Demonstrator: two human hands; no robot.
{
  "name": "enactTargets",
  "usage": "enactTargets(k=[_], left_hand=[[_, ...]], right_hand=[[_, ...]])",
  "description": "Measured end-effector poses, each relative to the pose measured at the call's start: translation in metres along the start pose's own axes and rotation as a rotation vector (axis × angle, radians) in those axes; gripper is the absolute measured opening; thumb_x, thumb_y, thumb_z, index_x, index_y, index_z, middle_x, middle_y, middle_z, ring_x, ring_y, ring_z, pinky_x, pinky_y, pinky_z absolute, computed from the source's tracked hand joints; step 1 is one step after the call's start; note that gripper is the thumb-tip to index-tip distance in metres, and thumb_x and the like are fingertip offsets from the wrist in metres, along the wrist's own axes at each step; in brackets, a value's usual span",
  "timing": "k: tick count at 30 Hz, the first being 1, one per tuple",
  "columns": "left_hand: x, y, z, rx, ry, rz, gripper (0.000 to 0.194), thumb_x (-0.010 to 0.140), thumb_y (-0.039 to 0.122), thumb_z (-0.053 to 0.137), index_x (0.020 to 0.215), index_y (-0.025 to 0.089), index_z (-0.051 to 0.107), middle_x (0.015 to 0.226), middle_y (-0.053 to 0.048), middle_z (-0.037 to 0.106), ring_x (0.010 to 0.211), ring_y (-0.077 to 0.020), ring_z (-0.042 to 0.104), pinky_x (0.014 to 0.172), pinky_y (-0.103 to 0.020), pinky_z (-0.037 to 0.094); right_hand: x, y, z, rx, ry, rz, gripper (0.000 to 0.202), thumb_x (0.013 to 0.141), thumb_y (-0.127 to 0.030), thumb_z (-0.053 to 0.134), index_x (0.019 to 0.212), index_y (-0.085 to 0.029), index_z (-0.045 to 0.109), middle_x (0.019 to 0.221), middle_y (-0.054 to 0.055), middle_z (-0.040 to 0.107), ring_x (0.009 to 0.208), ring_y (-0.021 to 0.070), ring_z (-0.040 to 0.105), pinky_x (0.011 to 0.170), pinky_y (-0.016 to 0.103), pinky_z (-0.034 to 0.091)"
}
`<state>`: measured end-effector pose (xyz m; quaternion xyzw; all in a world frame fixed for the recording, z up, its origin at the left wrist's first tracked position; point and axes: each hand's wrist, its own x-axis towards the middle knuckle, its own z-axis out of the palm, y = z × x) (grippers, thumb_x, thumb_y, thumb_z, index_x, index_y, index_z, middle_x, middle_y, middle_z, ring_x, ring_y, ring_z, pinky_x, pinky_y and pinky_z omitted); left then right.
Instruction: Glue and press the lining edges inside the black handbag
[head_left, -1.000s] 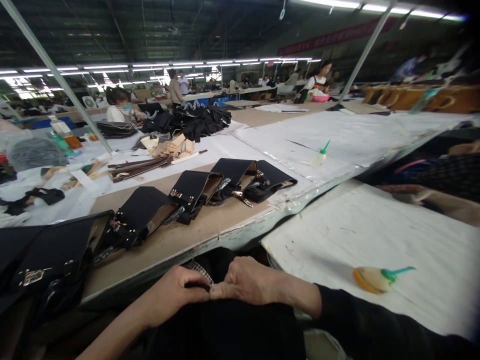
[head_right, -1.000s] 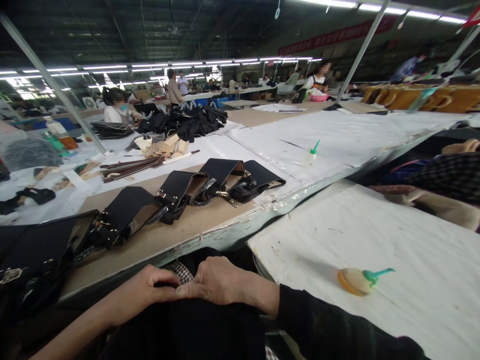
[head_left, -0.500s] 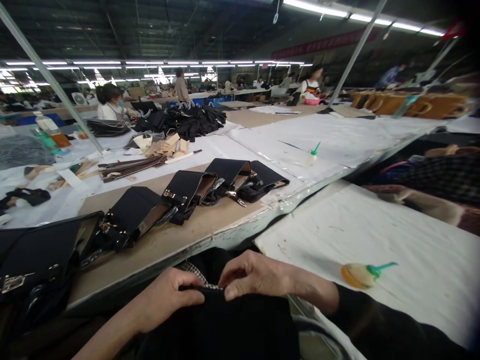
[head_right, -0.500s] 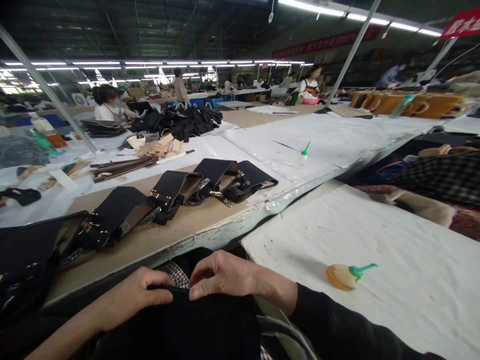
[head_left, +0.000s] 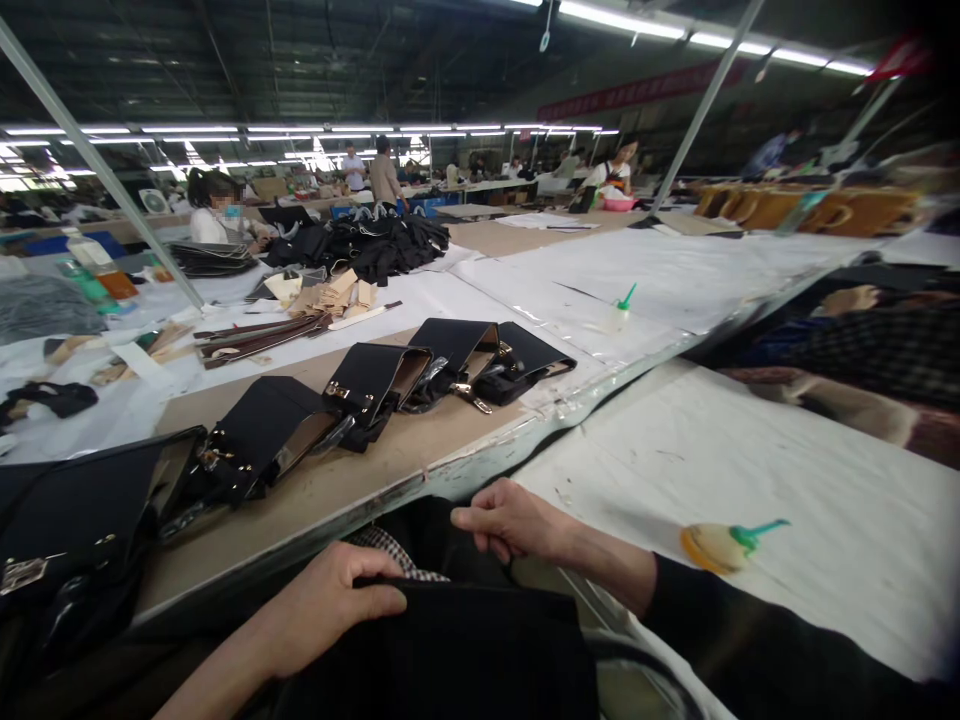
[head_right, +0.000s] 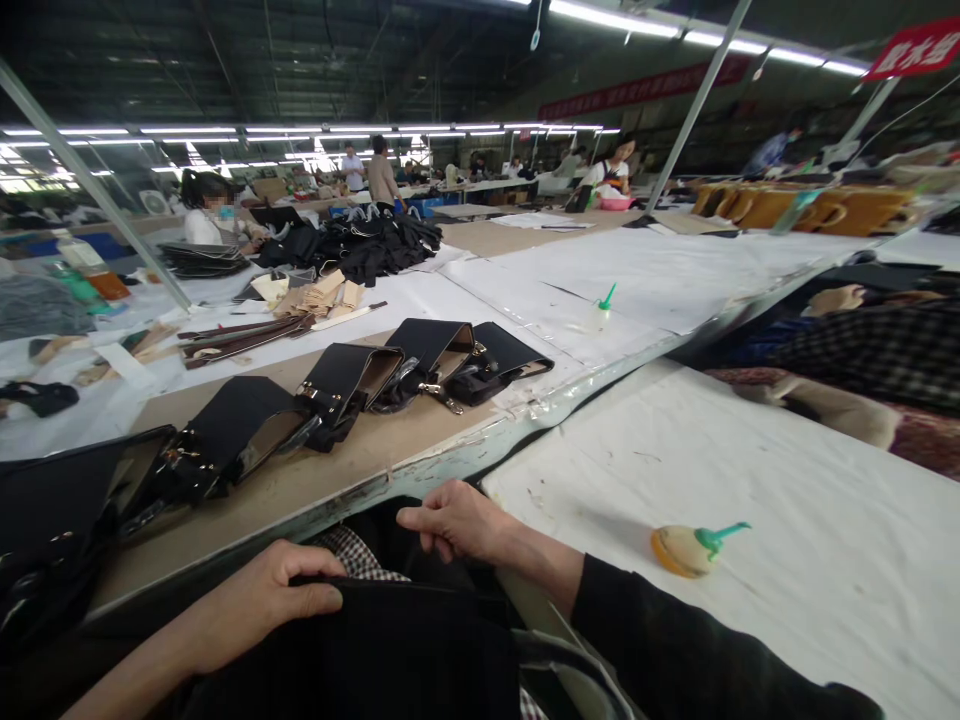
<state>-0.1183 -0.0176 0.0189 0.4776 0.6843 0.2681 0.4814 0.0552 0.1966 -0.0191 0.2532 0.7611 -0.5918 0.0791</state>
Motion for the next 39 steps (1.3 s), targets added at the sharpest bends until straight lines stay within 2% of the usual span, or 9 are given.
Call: enactTargets(k=[6,13,16,19,22,26,29,34,39], left_hand=[[0.004,-0.002,0.001,0.034,0.007,0.002,0.02,0.088,0.036,0.066,0.088,0.019,0.076,0.081,0.004,0.067,0.082,-0.0187,0.059,0.072,-0.025,0.04],[0.004,0.001,0.002,0.014,0.004,0.016,0.023,0.087,0.035,0.064,0.095,0.02,0.078,0.086,0.002,0.07,0.086,-0.0215,0.06,0.075,-0.026,0.041],[0.003,0.003,0.002,0.014,0.009,0.012,0.022,0.088,0.036,0.064,0.092,0.019,0.077,0.083,0.002,0.069,0.085,-0.0214,0.059,0.074,-0.026,0.041],[0.002,0.007,0.002,0.025,0.007,0.001,0.021,0.088,0.036,0.064,0.087,0.018,0.076,0.08,0.003,0.066,0.083,-0.0205,0.058,0.072,-0.026,0.04],[0.0,0.007,0.001,0.004,-0.001,-0.01,0.021,0.088,0.036,0.063,0.088,0.019,0.075,0.082,0.003,0.066,0.085,-0.0212,0.059,0.074,-0.026,0.041],[0.0,0.004,0.001,-0.014,0.002,-0.016,0.022,0.088,0.037,0.063,0.09,0.019,0.075,0.084,0.002,0.067,0.086,-0.0214,0.059,0.075,-0.027,0.041],[0.001,0.003,0.002,-0.009,-0.01,-0.005,0.023,0.089,0.038,0.063,0.089,0.018,0.075,0.084,0.002,0.067,0.085,-0.0211,0.058,0.075,-0.027,0.041],[0.002,0.005,0.003,-0.019,-0.02,-0.002,0.023,0.088,0.038,0.063,0.091,0.018,0.075,0.085,0.002,0.068,0.087,-0.0218,0.058,0.077,-0.027,0.042],[0.002,0.001,0.002,-0.024,-0.018,-0.009,0.021,0.088,0.035,0.063,0.092,0.019,0.076,0.086,0.002,0.069,0.086,-0.0209,0.059,0.076,-0.027,0.042]], right_hand=[[-0.017,-0.018,0.005,0.088,-0.211,-0.152,0.027,0.078,-0.042,0.078,0.085,-0.016,0.077,0.066,-0.002,0.066,0.06,0.0111,0.056,0.055,0.02,0.042],[-0.028,-0.023,0.019,-0.771,-0.035,-0.735,0.026,0.102,-0.028,0.049,0.089,-0.015,0.067,0.08,0.004,0.069,0.071,0.0156,0.059,0.066,0.028,0.041],[-0.027,-0.013,0.023,-1.009,0.071,-0.871,0.028,0.103,-0.021,0.041,0.086,-0.015,0.063,0.08,0.007,0.067,0.071,0.0182,0.057,0.061,0.031,0.038],[-0.025,-0.005,0.018,-0.968,0.207,-0.812,0.033,0.103,-0.021,0.037,0.085,-0.014,0.064,0.08,0.009,0.067,0.071,0.0192,0.058,0.062,0.031,0.041],[-0.027,0.0,0.005,-0.645,0.27,-0.576,0.03,0.102,-0.027,0.044,0.088,-0.015,0.067,0.08,0.007,0.07,0.071,0.0178,0.062,0.067,0.029,0.046],[-0.035,0.001,-0.004,-0.118,0.045,-0.278,0.017,0.092,-0.028,0.061,0.091,-0.018,0.074,0.08,0.003,0.076,0.072,0.0165,0.069,0.066,0.024,0.05],[-0.039,-0.002,-0.003,0.042,-0.061,-0.181,0.02,0.086,-0.033,0.068,0.094,-0.018,0.079,0.08,0.002,0.076,0.071,0.0165,0.067,0.062,0.022,0.048],[-0.041,-0.012,-0.001,-0.165,-0.105,-0.244,0.02,0.082,-0.037,0.075,0.087,-0.018,0.081,0.072,-0.001,0.071,0.07,0.0146,0.061,0.062,0.021,0.043],[-0.042,-0.02,-0.002,-0.358,-0.18,-0.48,0.029,0.096,-0.039,0.059,0.083,-0.017,0.072,0.071,-0.003,0.059,0.066,0.0115,0.052,0.061,0.023,0.037]])
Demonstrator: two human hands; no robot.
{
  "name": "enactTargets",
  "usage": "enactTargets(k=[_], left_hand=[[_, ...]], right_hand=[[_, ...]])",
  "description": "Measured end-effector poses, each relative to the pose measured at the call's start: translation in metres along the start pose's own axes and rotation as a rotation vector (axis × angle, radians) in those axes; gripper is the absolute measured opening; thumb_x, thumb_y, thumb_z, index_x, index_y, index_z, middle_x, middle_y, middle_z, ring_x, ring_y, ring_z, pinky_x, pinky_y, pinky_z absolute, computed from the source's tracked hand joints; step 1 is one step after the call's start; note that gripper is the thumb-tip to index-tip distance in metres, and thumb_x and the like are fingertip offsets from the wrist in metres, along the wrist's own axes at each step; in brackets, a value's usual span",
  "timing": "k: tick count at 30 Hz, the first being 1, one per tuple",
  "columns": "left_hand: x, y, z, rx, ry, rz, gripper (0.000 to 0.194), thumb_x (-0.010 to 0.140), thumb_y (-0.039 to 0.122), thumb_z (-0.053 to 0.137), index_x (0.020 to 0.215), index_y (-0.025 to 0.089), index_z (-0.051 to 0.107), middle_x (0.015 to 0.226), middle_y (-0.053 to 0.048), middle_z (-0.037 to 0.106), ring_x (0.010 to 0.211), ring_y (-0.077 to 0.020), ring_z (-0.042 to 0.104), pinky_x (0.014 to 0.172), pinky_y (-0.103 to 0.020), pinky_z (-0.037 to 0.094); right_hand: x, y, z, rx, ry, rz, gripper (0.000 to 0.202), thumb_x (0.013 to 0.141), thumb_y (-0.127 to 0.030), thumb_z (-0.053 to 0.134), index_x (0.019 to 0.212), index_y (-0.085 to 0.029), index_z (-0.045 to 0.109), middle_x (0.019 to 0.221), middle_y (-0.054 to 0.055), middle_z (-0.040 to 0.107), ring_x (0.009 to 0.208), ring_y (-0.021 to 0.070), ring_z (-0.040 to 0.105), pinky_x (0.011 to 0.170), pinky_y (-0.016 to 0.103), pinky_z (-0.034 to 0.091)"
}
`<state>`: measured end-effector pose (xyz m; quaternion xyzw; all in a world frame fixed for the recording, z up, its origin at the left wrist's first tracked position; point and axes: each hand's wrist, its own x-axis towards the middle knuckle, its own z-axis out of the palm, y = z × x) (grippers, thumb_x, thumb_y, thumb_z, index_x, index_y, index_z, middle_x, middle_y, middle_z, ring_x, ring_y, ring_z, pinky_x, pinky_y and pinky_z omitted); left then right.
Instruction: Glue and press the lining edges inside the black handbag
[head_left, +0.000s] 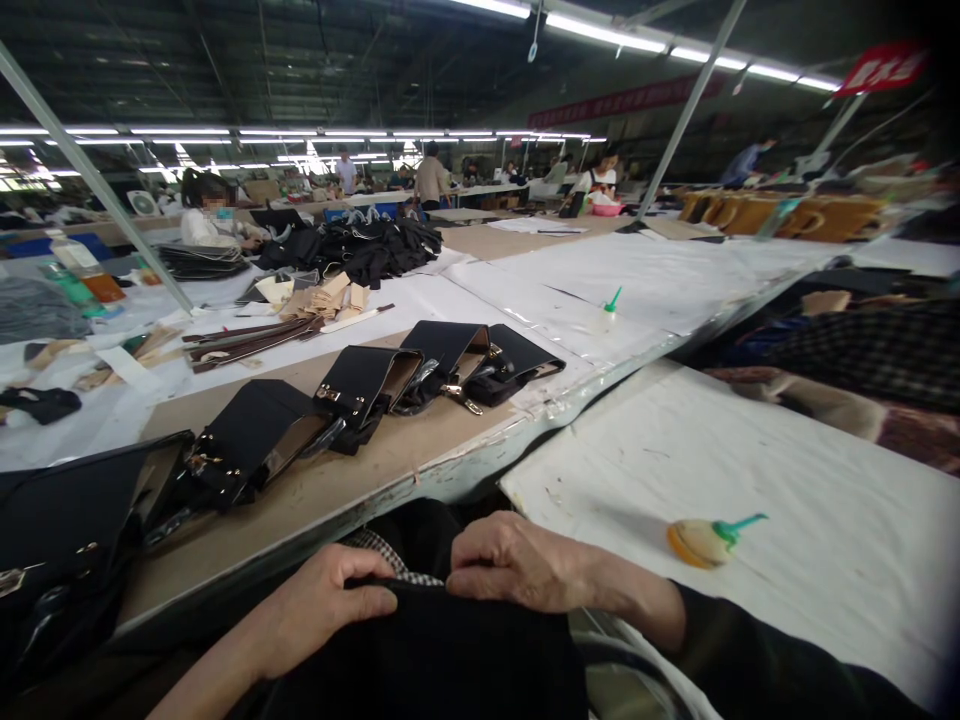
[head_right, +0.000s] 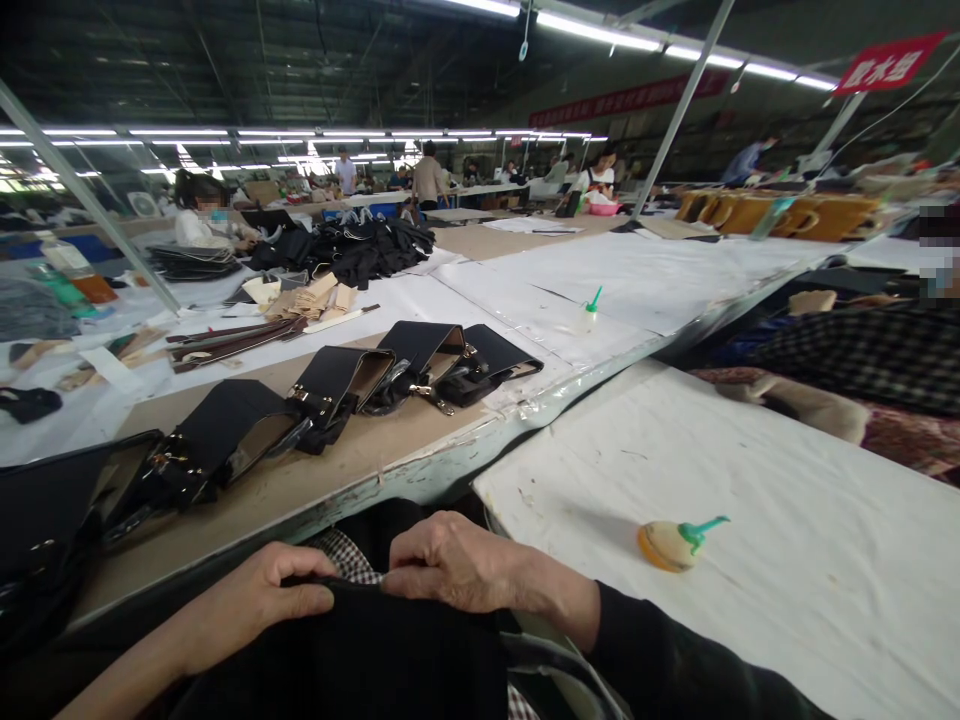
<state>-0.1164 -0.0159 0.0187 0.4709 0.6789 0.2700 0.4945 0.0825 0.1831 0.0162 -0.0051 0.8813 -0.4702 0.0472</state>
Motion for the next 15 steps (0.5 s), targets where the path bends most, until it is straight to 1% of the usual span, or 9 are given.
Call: enactTargets(k=[2,5,7,10,13,15], left_hand=[[0.0,-0.001,-0.001,0.01,-0.002,0.008,0.02,0.087,0.033,0.064,0.093,0.019,0.077,0.086,0.002,0.069,0.086,-0.0208,0.059,0.075,-0.027,0.041],[0.001,0.002,-0.001,0.006,-0.005,0.026,0.019,0.086,0.031,0.065,0.093,0.019,0.078,0.086,0.003,0.07,0.086,-0.0205,0.058,0.077,-0.027,0.041],[0.002,0.005,0.001,0.002,0.003,0.026,0.019,0.085,0.032,0.066,0.093,0.02,0.078,0.085,0.003,0.069,0.086,-0.0199,0.058,0.077,-0.026,0.041],[0.004,0.007,0.003,0.016,0.008,0.01,0.024,0.085,0.04,0.068,0.091,0.019,0.078,0.08,0.004,0.066,0.082,-0.0192,0.056,0.073,-0.026,0.04],[0.005,0.004,0.003,0.01,0.012,-0.007,0.025,0.084,0.04,0.068,0.088,0.017,0.076,0.077,0.003,0.062,0.08,-0.0189,0.054,0.071,-0.026,0.039],[0.004,0.001,0.002,-0.007,0.008,-0.009,0.022,0.084,0.037,0.067,0.09,0.018,0.076,0.079,0.003,0.063,0.081,-0.0192,0.054,0.072,-0.026,0.039]], right_hand=[[0.002,-0.003,-0.001,-0.004,-0.043,-0.048,0.033,0.099,-0.041,0.055,0.08,-0.017,0.067,0.07,-0.004,0.053,0.064,0.0112,0.049,0.06,0.023,0.035],[0.011,-0.006,0.002,0.04,-0.101,-0.057,0.038,0.099,-0.044,0.055,0.074,-0.017,0.062,0.064,-0.006,0.046,0.059,0.0102,0.044,0.056,0.023,0.032],[0.021,-0.006,0.007,0.05,-0.108,-0.071,0.038,0.098,-0.046,0.058,0.073,-0.017,0.063,0.062,-0.006,0.045,0.057,0.0098,0.044,0.056,0.022,0.032],[0.039,-0.005,0.016,-0.008,-0.11,-0.101,0.038,0.1,-0.048,0.054,0.08,-0.018,0.066,0.063,-0.006,0.046,0.059,0.0106,0.045,0.059,0.023,0.033],[0.051,-0.008,0.018,-0.058,-0.13,-0.075,0.039,0.1,-0.048,0.052,0.078,-0.019,0.065,0.063,-0.006,0.044,0.059,0.0107,0.043,0.058,0.024,0.032],[0.051,-0.01,0.014,-0.035,-0.157,-0.014,0.038,0.099,-0.047,0.055,0.074,-0.019,0.061,0.061,-0.006,0.043,0.058,0.0102,0.043,0.057,0.023,0.031]])
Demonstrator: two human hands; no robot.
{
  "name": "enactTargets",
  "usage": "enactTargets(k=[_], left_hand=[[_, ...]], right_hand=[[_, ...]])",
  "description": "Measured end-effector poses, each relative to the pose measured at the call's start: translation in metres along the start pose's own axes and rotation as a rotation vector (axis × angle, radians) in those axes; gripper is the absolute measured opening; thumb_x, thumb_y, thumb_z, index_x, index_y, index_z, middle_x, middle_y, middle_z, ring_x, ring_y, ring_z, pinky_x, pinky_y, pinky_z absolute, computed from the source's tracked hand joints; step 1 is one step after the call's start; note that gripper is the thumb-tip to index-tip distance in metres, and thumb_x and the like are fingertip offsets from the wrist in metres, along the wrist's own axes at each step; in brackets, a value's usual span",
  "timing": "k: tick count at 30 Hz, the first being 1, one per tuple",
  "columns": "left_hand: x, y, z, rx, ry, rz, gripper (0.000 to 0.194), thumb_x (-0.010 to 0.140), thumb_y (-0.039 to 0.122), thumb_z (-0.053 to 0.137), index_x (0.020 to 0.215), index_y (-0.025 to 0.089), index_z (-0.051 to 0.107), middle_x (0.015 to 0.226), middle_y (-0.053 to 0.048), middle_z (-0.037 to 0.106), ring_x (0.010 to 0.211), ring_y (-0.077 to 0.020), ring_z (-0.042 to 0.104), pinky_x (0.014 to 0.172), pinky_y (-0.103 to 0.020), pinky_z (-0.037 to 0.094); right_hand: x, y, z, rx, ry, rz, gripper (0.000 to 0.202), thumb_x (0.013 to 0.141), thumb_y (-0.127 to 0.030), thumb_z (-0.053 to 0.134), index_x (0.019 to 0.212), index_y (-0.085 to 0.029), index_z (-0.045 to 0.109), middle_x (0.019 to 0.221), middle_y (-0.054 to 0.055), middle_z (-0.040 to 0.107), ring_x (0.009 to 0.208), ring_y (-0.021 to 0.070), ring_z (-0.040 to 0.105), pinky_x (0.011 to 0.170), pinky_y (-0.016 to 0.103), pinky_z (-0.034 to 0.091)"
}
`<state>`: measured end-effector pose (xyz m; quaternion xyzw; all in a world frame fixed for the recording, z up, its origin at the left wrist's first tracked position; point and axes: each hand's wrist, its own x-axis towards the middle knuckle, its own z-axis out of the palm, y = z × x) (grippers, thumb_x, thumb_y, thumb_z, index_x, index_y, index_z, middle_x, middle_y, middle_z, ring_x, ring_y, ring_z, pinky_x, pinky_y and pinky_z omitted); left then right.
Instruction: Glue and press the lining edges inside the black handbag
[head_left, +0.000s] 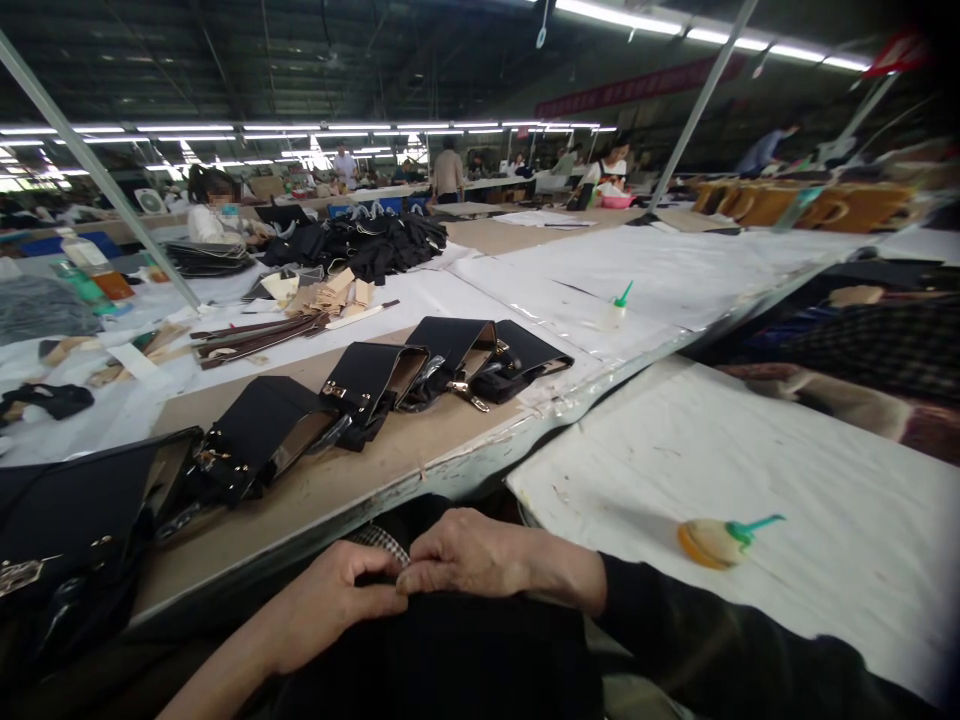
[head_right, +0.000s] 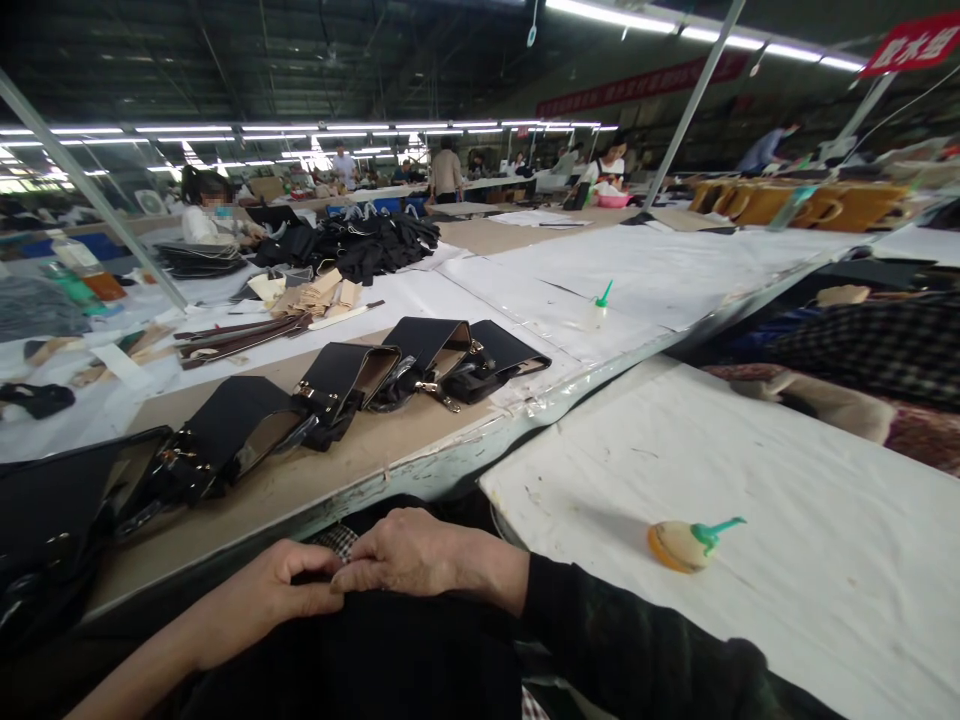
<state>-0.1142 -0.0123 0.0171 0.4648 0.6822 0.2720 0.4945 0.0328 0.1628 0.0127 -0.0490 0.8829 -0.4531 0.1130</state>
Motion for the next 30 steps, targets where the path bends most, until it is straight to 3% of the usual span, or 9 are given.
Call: enactTargets(k=[4,8,14,19,21,24,26,28,30], left_hand=[[-0.003,-0.003,-0.003,-0.018,-0.021,0.008,0.022,0.085,0.035,0.064,0.094,0.019,0.077,0.085,0.002,0.067,0.085,-0.0206,0.057,0.076,-0.027,0.041],[-0.002,-0.002,-0.004,0.024,-0.004,-0.016,0.024,0.085,0.039,0.065,0.091,0.019,0.077,0.085,0.001,0.068,0.086,-0.0219,0.059,0.075,-0.027,0.042],[0.0,-0.001,-0.003,0.043,0.001,0.007,0.021,0.087,0.039,0.065,0.086,0.02,0.074,0.083,0.003,0.067,0.086,-0.0202,0.059,0.074,-0.025,0.041],[-0.002,0.003,-0.002,0.05,0.002,0.011,0.022,0.089,0.039,0.064,0.089,0.02,0.075,0.085,0.003,0.069,0.087,-0.0215,0.061,0.076,-0.027,0.041],[-0.002,0.006,-0.001,0.053,0.0,0.01,0.022,0.09,0.038,0.063,0.089,0.019,0.075,0.085,0.003,0.069,0.087,-0.0216,0.061,0.076,-0.027,0.041],[-0.001,0.008,0.0,0.053,0.002,0.013,0.022,0.089,0.038,0.064,0.092,0.02,0.076,0.086,0.003,0.069,0.087,-0.0213,0.06,0.076,-0.027,0.041],[0.0,0.007,0.001,0.051,0.001,0.02,0.022,0.089,0.037,0.064,0.094,0.02,0.077,0.086,0.003,0.069,0.087,-0.0211,0.06,0.075,-0.027,0.041],[0.001,0.007,0.002,0.061,-0.002,0.04,0.023,0.089,0.037,0.063,0.095,0.02,0.077,0.086,0.002,0.069,0.086,-0.0212,0.059,0.074,-0.028,0.041],[0.002,0.007,0.004,0.073,-0.006,0.059,0.024,0.089,0.037,0.063,0.094,0.019,0.078,0.085,0.001,0.068,0.085,-0.0214,0.058,0.074,-0.028,0.04]], right_hand=[[-0.019,0.0,-0.007,0.052,-0.017,0.122,0.029,0.096,-0.043,0.058,0.079,-0.019,0.062,0.065,-0.006,0.05,0.06,0.0105,0.047,0.055,0.022,0.032],[-0.046,0.01,-0.005,0.126,0.048,0.168,0.024,0.096,-0.038,0.056,0.087,-0.02,0.068,0.072,-0.003,0.056,0.066,0.0123,0.05,0.058,0.022,0.037],[-0.089,0.019,-0.008,0.435,0.097,0.278,0.029,0.091,-0.029,0.057,0.112,-0.02,0.075,0.098,0.002,0.074,0.09,0.0192,0.065,0.08,0.027,0.049],[-0.109,0.019,-0.02,0.674,0.136,0.303,0.044,0.084,-0.024,0.06,0.127,-0.019,0.071,0.124,0.007,0.073,0.119,0.0279,0.064,0.104,0.038,0.047],[-0.105,0.019,-0.02,0.631,0.185,0.293,0.049,0.086,-0.031,0.066,0.134,-0.02,0.065,0.129,0.009,0.07,0.121,0.0281,0.062,0.104,0.039,0.047],[-0.087,0.014,-0.013,0.451,0.208,0.292,0.057,0.079,-0.041,0.079,0.131,-0.021,0.065,0.118,0.008,0.073,0.104,0.0253,0.068,0.087,0.032,0.054],[-0.071,0.008,-0.005,0.267,0.187,0.276,0.044,0.076,-0.04,0.083,0.115,-0.021,0.074,0.097,0.004,0.076,0.085,0.0209,0.069,0.072,0.026,0.052],[-0.053,0.001,0.002,0.044,0.166,0.225,0.024,0.081,-0.041,0.079,0.094,-0.021,0.079,0.077,0.001,0.073,0.072,0.0174,0.065,0.065,0.024,0.045],[-0.035,-0.005,0.008,-0.147,0.127,0.159,0.025,0.091,-0.041,0.069,0.084,-0.019,0.078,0.065,0.0,0.065,0.065,0.0155,0.059,0.06,0.025,0.039]])
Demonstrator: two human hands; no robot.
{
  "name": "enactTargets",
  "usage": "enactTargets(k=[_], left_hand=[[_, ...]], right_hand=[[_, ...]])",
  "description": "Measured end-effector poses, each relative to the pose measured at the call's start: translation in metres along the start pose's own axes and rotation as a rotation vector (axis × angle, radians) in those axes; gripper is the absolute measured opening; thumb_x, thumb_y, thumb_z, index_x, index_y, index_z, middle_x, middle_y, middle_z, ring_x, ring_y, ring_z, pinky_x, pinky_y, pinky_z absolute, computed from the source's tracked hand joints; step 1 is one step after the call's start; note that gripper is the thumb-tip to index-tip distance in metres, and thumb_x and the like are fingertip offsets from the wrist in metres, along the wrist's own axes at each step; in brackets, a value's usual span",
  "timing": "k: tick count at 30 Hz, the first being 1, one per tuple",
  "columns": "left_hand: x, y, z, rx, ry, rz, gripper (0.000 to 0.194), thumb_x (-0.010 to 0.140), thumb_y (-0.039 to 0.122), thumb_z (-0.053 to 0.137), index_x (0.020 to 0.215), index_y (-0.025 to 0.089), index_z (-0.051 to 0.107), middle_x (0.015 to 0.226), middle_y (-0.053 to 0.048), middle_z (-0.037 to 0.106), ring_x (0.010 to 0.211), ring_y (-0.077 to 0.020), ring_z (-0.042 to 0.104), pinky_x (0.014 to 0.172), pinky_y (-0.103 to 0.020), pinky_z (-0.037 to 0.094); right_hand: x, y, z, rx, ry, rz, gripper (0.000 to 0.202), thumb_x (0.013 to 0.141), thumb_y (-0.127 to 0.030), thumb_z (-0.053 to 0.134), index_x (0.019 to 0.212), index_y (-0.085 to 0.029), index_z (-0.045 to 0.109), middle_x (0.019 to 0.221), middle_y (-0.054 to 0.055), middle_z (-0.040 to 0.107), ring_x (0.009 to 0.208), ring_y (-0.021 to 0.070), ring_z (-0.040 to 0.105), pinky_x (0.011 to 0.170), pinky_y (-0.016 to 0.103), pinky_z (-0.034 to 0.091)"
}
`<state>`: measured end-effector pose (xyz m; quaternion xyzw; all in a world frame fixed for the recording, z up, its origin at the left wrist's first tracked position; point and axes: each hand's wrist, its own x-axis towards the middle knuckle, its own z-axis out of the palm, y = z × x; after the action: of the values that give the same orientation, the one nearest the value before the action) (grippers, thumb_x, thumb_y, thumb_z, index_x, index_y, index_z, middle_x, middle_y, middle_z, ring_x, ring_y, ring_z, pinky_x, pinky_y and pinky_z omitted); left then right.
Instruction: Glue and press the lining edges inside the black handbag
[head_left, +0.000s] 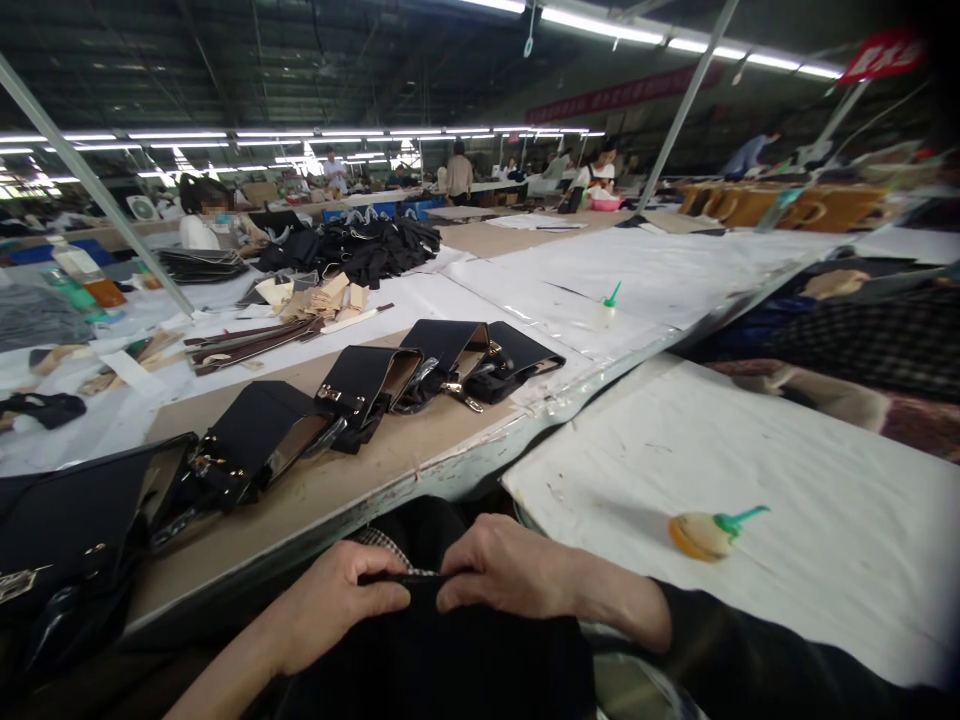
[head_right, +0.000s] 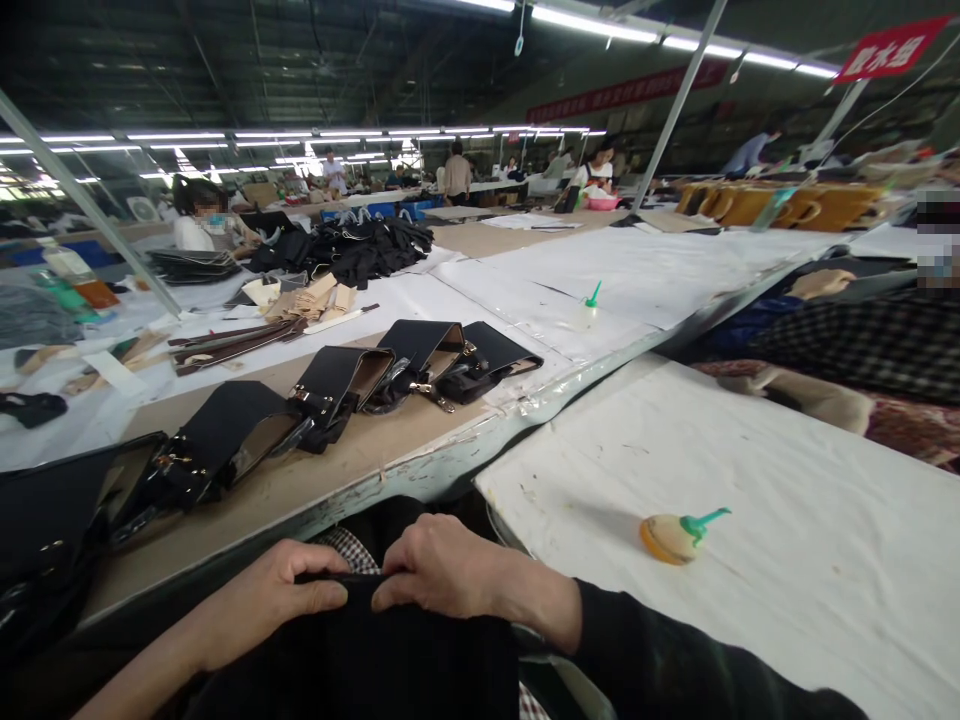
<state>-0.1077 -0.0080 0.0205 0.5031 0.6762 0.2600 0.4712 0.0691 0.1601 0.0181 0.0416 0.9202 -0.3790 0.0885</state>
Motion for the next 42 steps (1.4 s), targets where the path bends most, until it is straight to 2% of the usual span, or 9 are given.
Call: enactTargets(k=[4,8,12,16,23,29,35,39,42], left_hand=[[-0.001,-0.001,0.003,0.019,0.014,-0.007,0.028,0.09,0.039,0.059,0.087,0.017,0.077,0.078,0.001,0.065,0.078,-0.0193,0.055,0.07,-0.027,0.038],[-0.008,-0.004,0.001,-0.023,0.005,-0.034,0.023,0.088,0.035,0.061,0.084,0.017,0.075,0.073,0.003,0.059,0.074,-0.0165,0.05,0.067,-0.025,0.037],[-0.014,-0.004,-0.003,-0.063,-0.012,-0.047,0.025,0.089,0.037,0.06,0.088,0.018,0.076,0.079,0.001,0.065,0.078,-0.0192,0.055,0.071,-0.026,0.04],[-0.013,-0.007,-0.004,-0.069,-0.021,-0.053,0.025,0.089,0.038,0.06,0.085,0.018,0.075,0.078,0.002,0.064,0.077,-0.0188,0.055,0.07,-0.025,0.04],[-0.002,-0.007,-0.003,-0.049,-0.042,-0.031,0.023,0.09,0.034,0.061,0.074,0.017,0.067,0.072,0.005,0.055,0.073,-0.0148,0.049,0.067,-0.022,0.037],[0.003,-0.005,0.0,-0.05,-0.05,-0.03,0.02,0.09,0.034,0.061,0.084,0.018,0.073,0.074,0.004,0.057,0.074,-0.0153,0.048,0.068,-0.024,0.037],[-0.001,-0.009,-0.002,-0.025,-0.003,-0.033,0.026,0.089,0.039,0.062,0.088,0.017,0.075,0.073,0.004,0.057,0.073,-0.0158,0.048,0.067,-0.025,0.036],[-0.009,-0.013,-0.007,-0.108,0.028,-0.044,0.021,0.082,0.034,0.07,0.095,0.018,0.076,0.087,0.002,0.068,0.086,-0.0193,0.058,0.076,-0.025,0.041],[-0.015,-0.015,-0.012,-0.119,0.002,-0.061,0.037,0.07,0.03,0.081,0.105,0.021,0.075,0.1,0.002,0.073,0.096,-0.0231,0.062,0.083,-0.027,0.044]], right_hand=[[0.026,-0.004,0.006,-0.068,-0.124,-0.099,0.031,0.101,-0.033,0.05,0.083,-0.017,0.07,0.06,-0.004,0.048,0.055,0.0114,0.043,0.053,0.025,0.028],[0.03,0.013,0.005,0.49,-0.279,0.066,0.036,0.095,-0.042,0.057,0.07,-0.016,0.063,0.057,-0.006,0.043,0.05,0.0076,0.036,0.048,0.021,0.03],[0.003,0.032,0.006,0.932,-0.233,0.363,0.026,0.076,-0.039,0.077,0.071,-0.014,0.07,0.058,-0.005,0.054,0.051,0.0076,0.042,0.048,0.019,0.035],[-0.039,0.046,0.004,1.118,-0.136,0.39,0.023,0.073,-0.031,0.076,0.061,-0.012,0.068,0.055,-0.003,0.055,0.051,0.0083,0.043,0.048,0.02,0.034],[-0.074,0.05,-0.008,0.987,-0.031,0.383,0.027,0.078,-0.032,0.073,0.095,-0.013,0.083,0.076,0.002,0.072,0.068,0.0134,0.056,0.066,0.022,0.044],[-0.021,0.035,-0.004,0.897,-0.181,0.265,0.029,0.08,-0.04,0.075,0.089,-0.013,0.08,0.068,-0.002,0.064,0.061,0.01,0.051,0.06,0.02,0.042],[0.047,0.023,0.006,0.536,-0.299,0.029,0.03,0.085,-0.043,0.071,0.077,-0.014,0.072,0.059,-0.006,0.049,0.055,0.0081,0.042,0.049,0.019,0.033],[0.052,0.013,0.009,0.428,-0.284,0.002,0.042,0.084,-0.057,0.068,0.074,-0.016,0.068,0.059,-0.007,0.047,0.055,0.0084,0.041,0.048,0.02,0.032],[0.042,0.005,0.007,0.366,-0.27,-0.077,0.028,0.082,-0.046,0.074,0.08,-0.018,0.069,0.063,-0.007,0.051,0.059,0.009,0.046,0.051,0.018,0.034]])
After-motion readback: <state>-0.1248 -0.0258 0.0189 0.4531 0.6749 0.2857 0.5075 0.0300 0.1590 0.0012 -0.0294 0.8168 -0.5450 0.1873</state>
